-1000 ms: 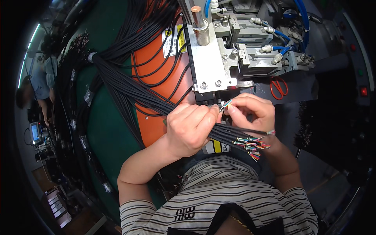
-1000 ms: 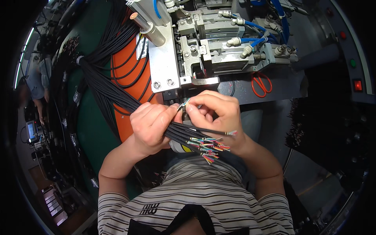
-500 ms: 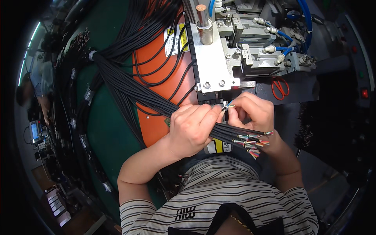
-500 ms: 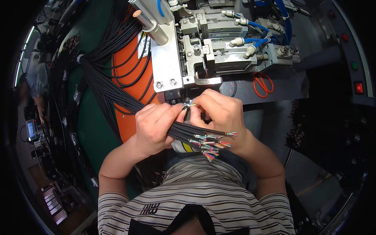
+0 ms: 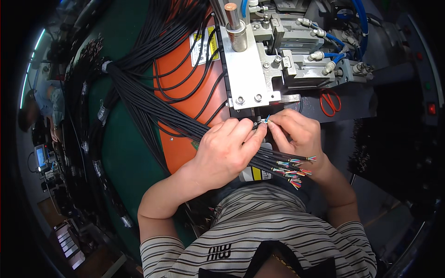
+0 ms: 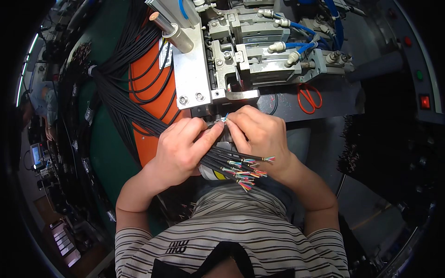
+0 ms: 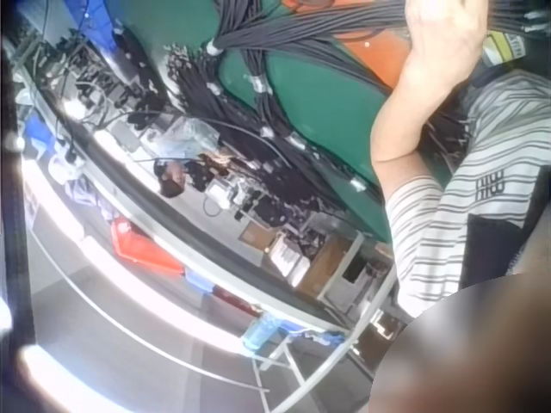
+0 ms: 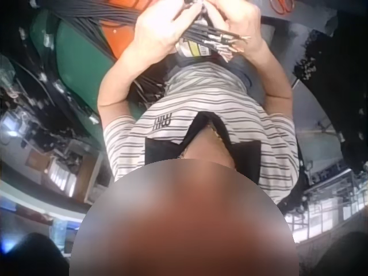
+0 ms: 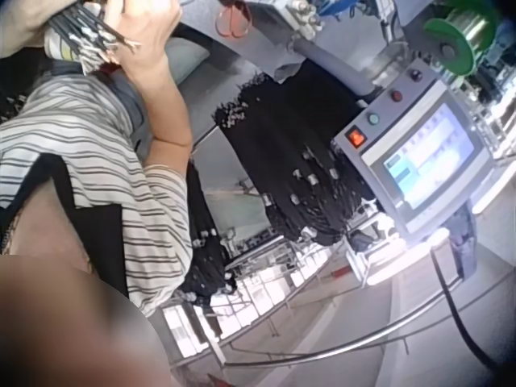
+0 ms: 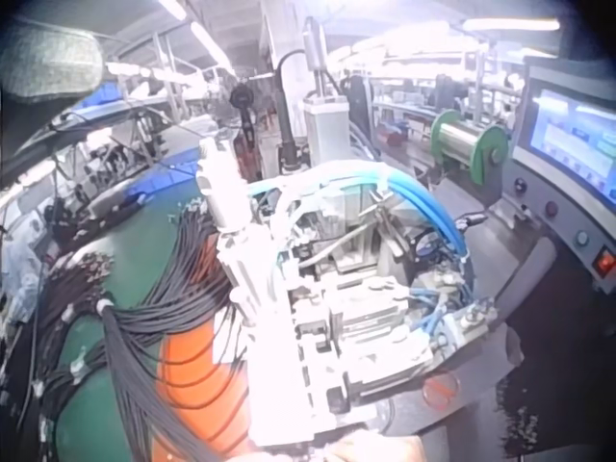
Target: Assembling a wire harness by inserting individual wires into the terminal block of an automated machine.
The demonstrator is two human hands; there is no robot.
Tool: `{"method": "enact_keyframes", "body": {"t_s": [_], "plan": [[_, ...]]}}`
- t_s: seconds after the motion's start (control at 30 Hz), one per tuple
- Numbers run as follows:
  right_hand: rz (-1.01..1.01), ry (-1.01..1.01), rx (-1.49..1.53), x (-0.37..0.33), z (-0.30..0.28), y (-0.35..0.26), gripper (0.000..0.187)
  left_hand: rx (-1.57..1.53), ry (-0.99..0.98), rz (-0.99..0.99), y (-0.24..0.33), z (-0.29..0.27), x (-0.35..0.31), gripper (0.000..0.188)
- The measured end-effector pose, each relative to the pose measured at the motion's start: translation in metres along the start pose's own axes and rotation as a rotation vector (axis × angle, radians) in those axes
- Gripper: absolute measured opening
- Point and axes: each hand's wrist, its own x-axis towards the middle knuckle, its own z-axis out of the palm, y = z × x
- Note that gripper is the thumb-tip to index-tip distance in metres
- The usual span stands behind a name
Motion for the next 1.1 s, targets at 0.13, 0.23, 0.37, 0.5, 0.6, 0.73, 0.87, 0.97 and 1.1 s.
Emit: {"method": "enact_keyframes", "body": {"t_s": [0.13,0.23,0.37,0.5,0.6,0.73,0.87,0.97,1.1], "plan": [[-0.058,0.010,-0.086,0.000,0.000,-0.002,0.009,0.106,-0.029,0.052,0.005,-0.001,0.004,0.043],[-0.086,0.000,-0.169,0.002,-0.005,-0.007,0.010,0.176,-0.060,0.057,0.009,-0.003,0.007,0.042],[-0.042,-0.140,-0.214,0.006,-0.012,-0.010,0.008,0.217,-0.108,0.087,0.011,-0.007,0.011,0.027],[-0.113,0.055,-0.146,0.005,-0.003,-0.006,0.007,0.222,-0.126,0.087,0.010,-0.005,0.011,0.026],[-0.102,-0.059,-0.198,0.010,-0.008,-0.010,0.007,0.201,-0.090,0.091,0.007,-0.005,0.012,0.026],[0.044,-0.198,-0.094,0.013,-0.010,-0.001,0.007,0.114,-0.069,0.013,0.005,-0.005,0.011,0.044],[0.355,-0.199,0.314,0.004,-0.005,0.008,0.005,-0.110,0.067,-0.109,-0.006,0.000,-0.006,0.038],[0.424,-0.215,0.341,0.003,-0.006,0.007,0.006,0.016,0.199,-0.092,-0.017,-0.003,-0.021,0.035],[0.379,-0.156,0.246,0.002,-0.006,0.004,0.006,-0.030,0.257,-0.022,-0.019,0.001,-0.023,0.031]]}}
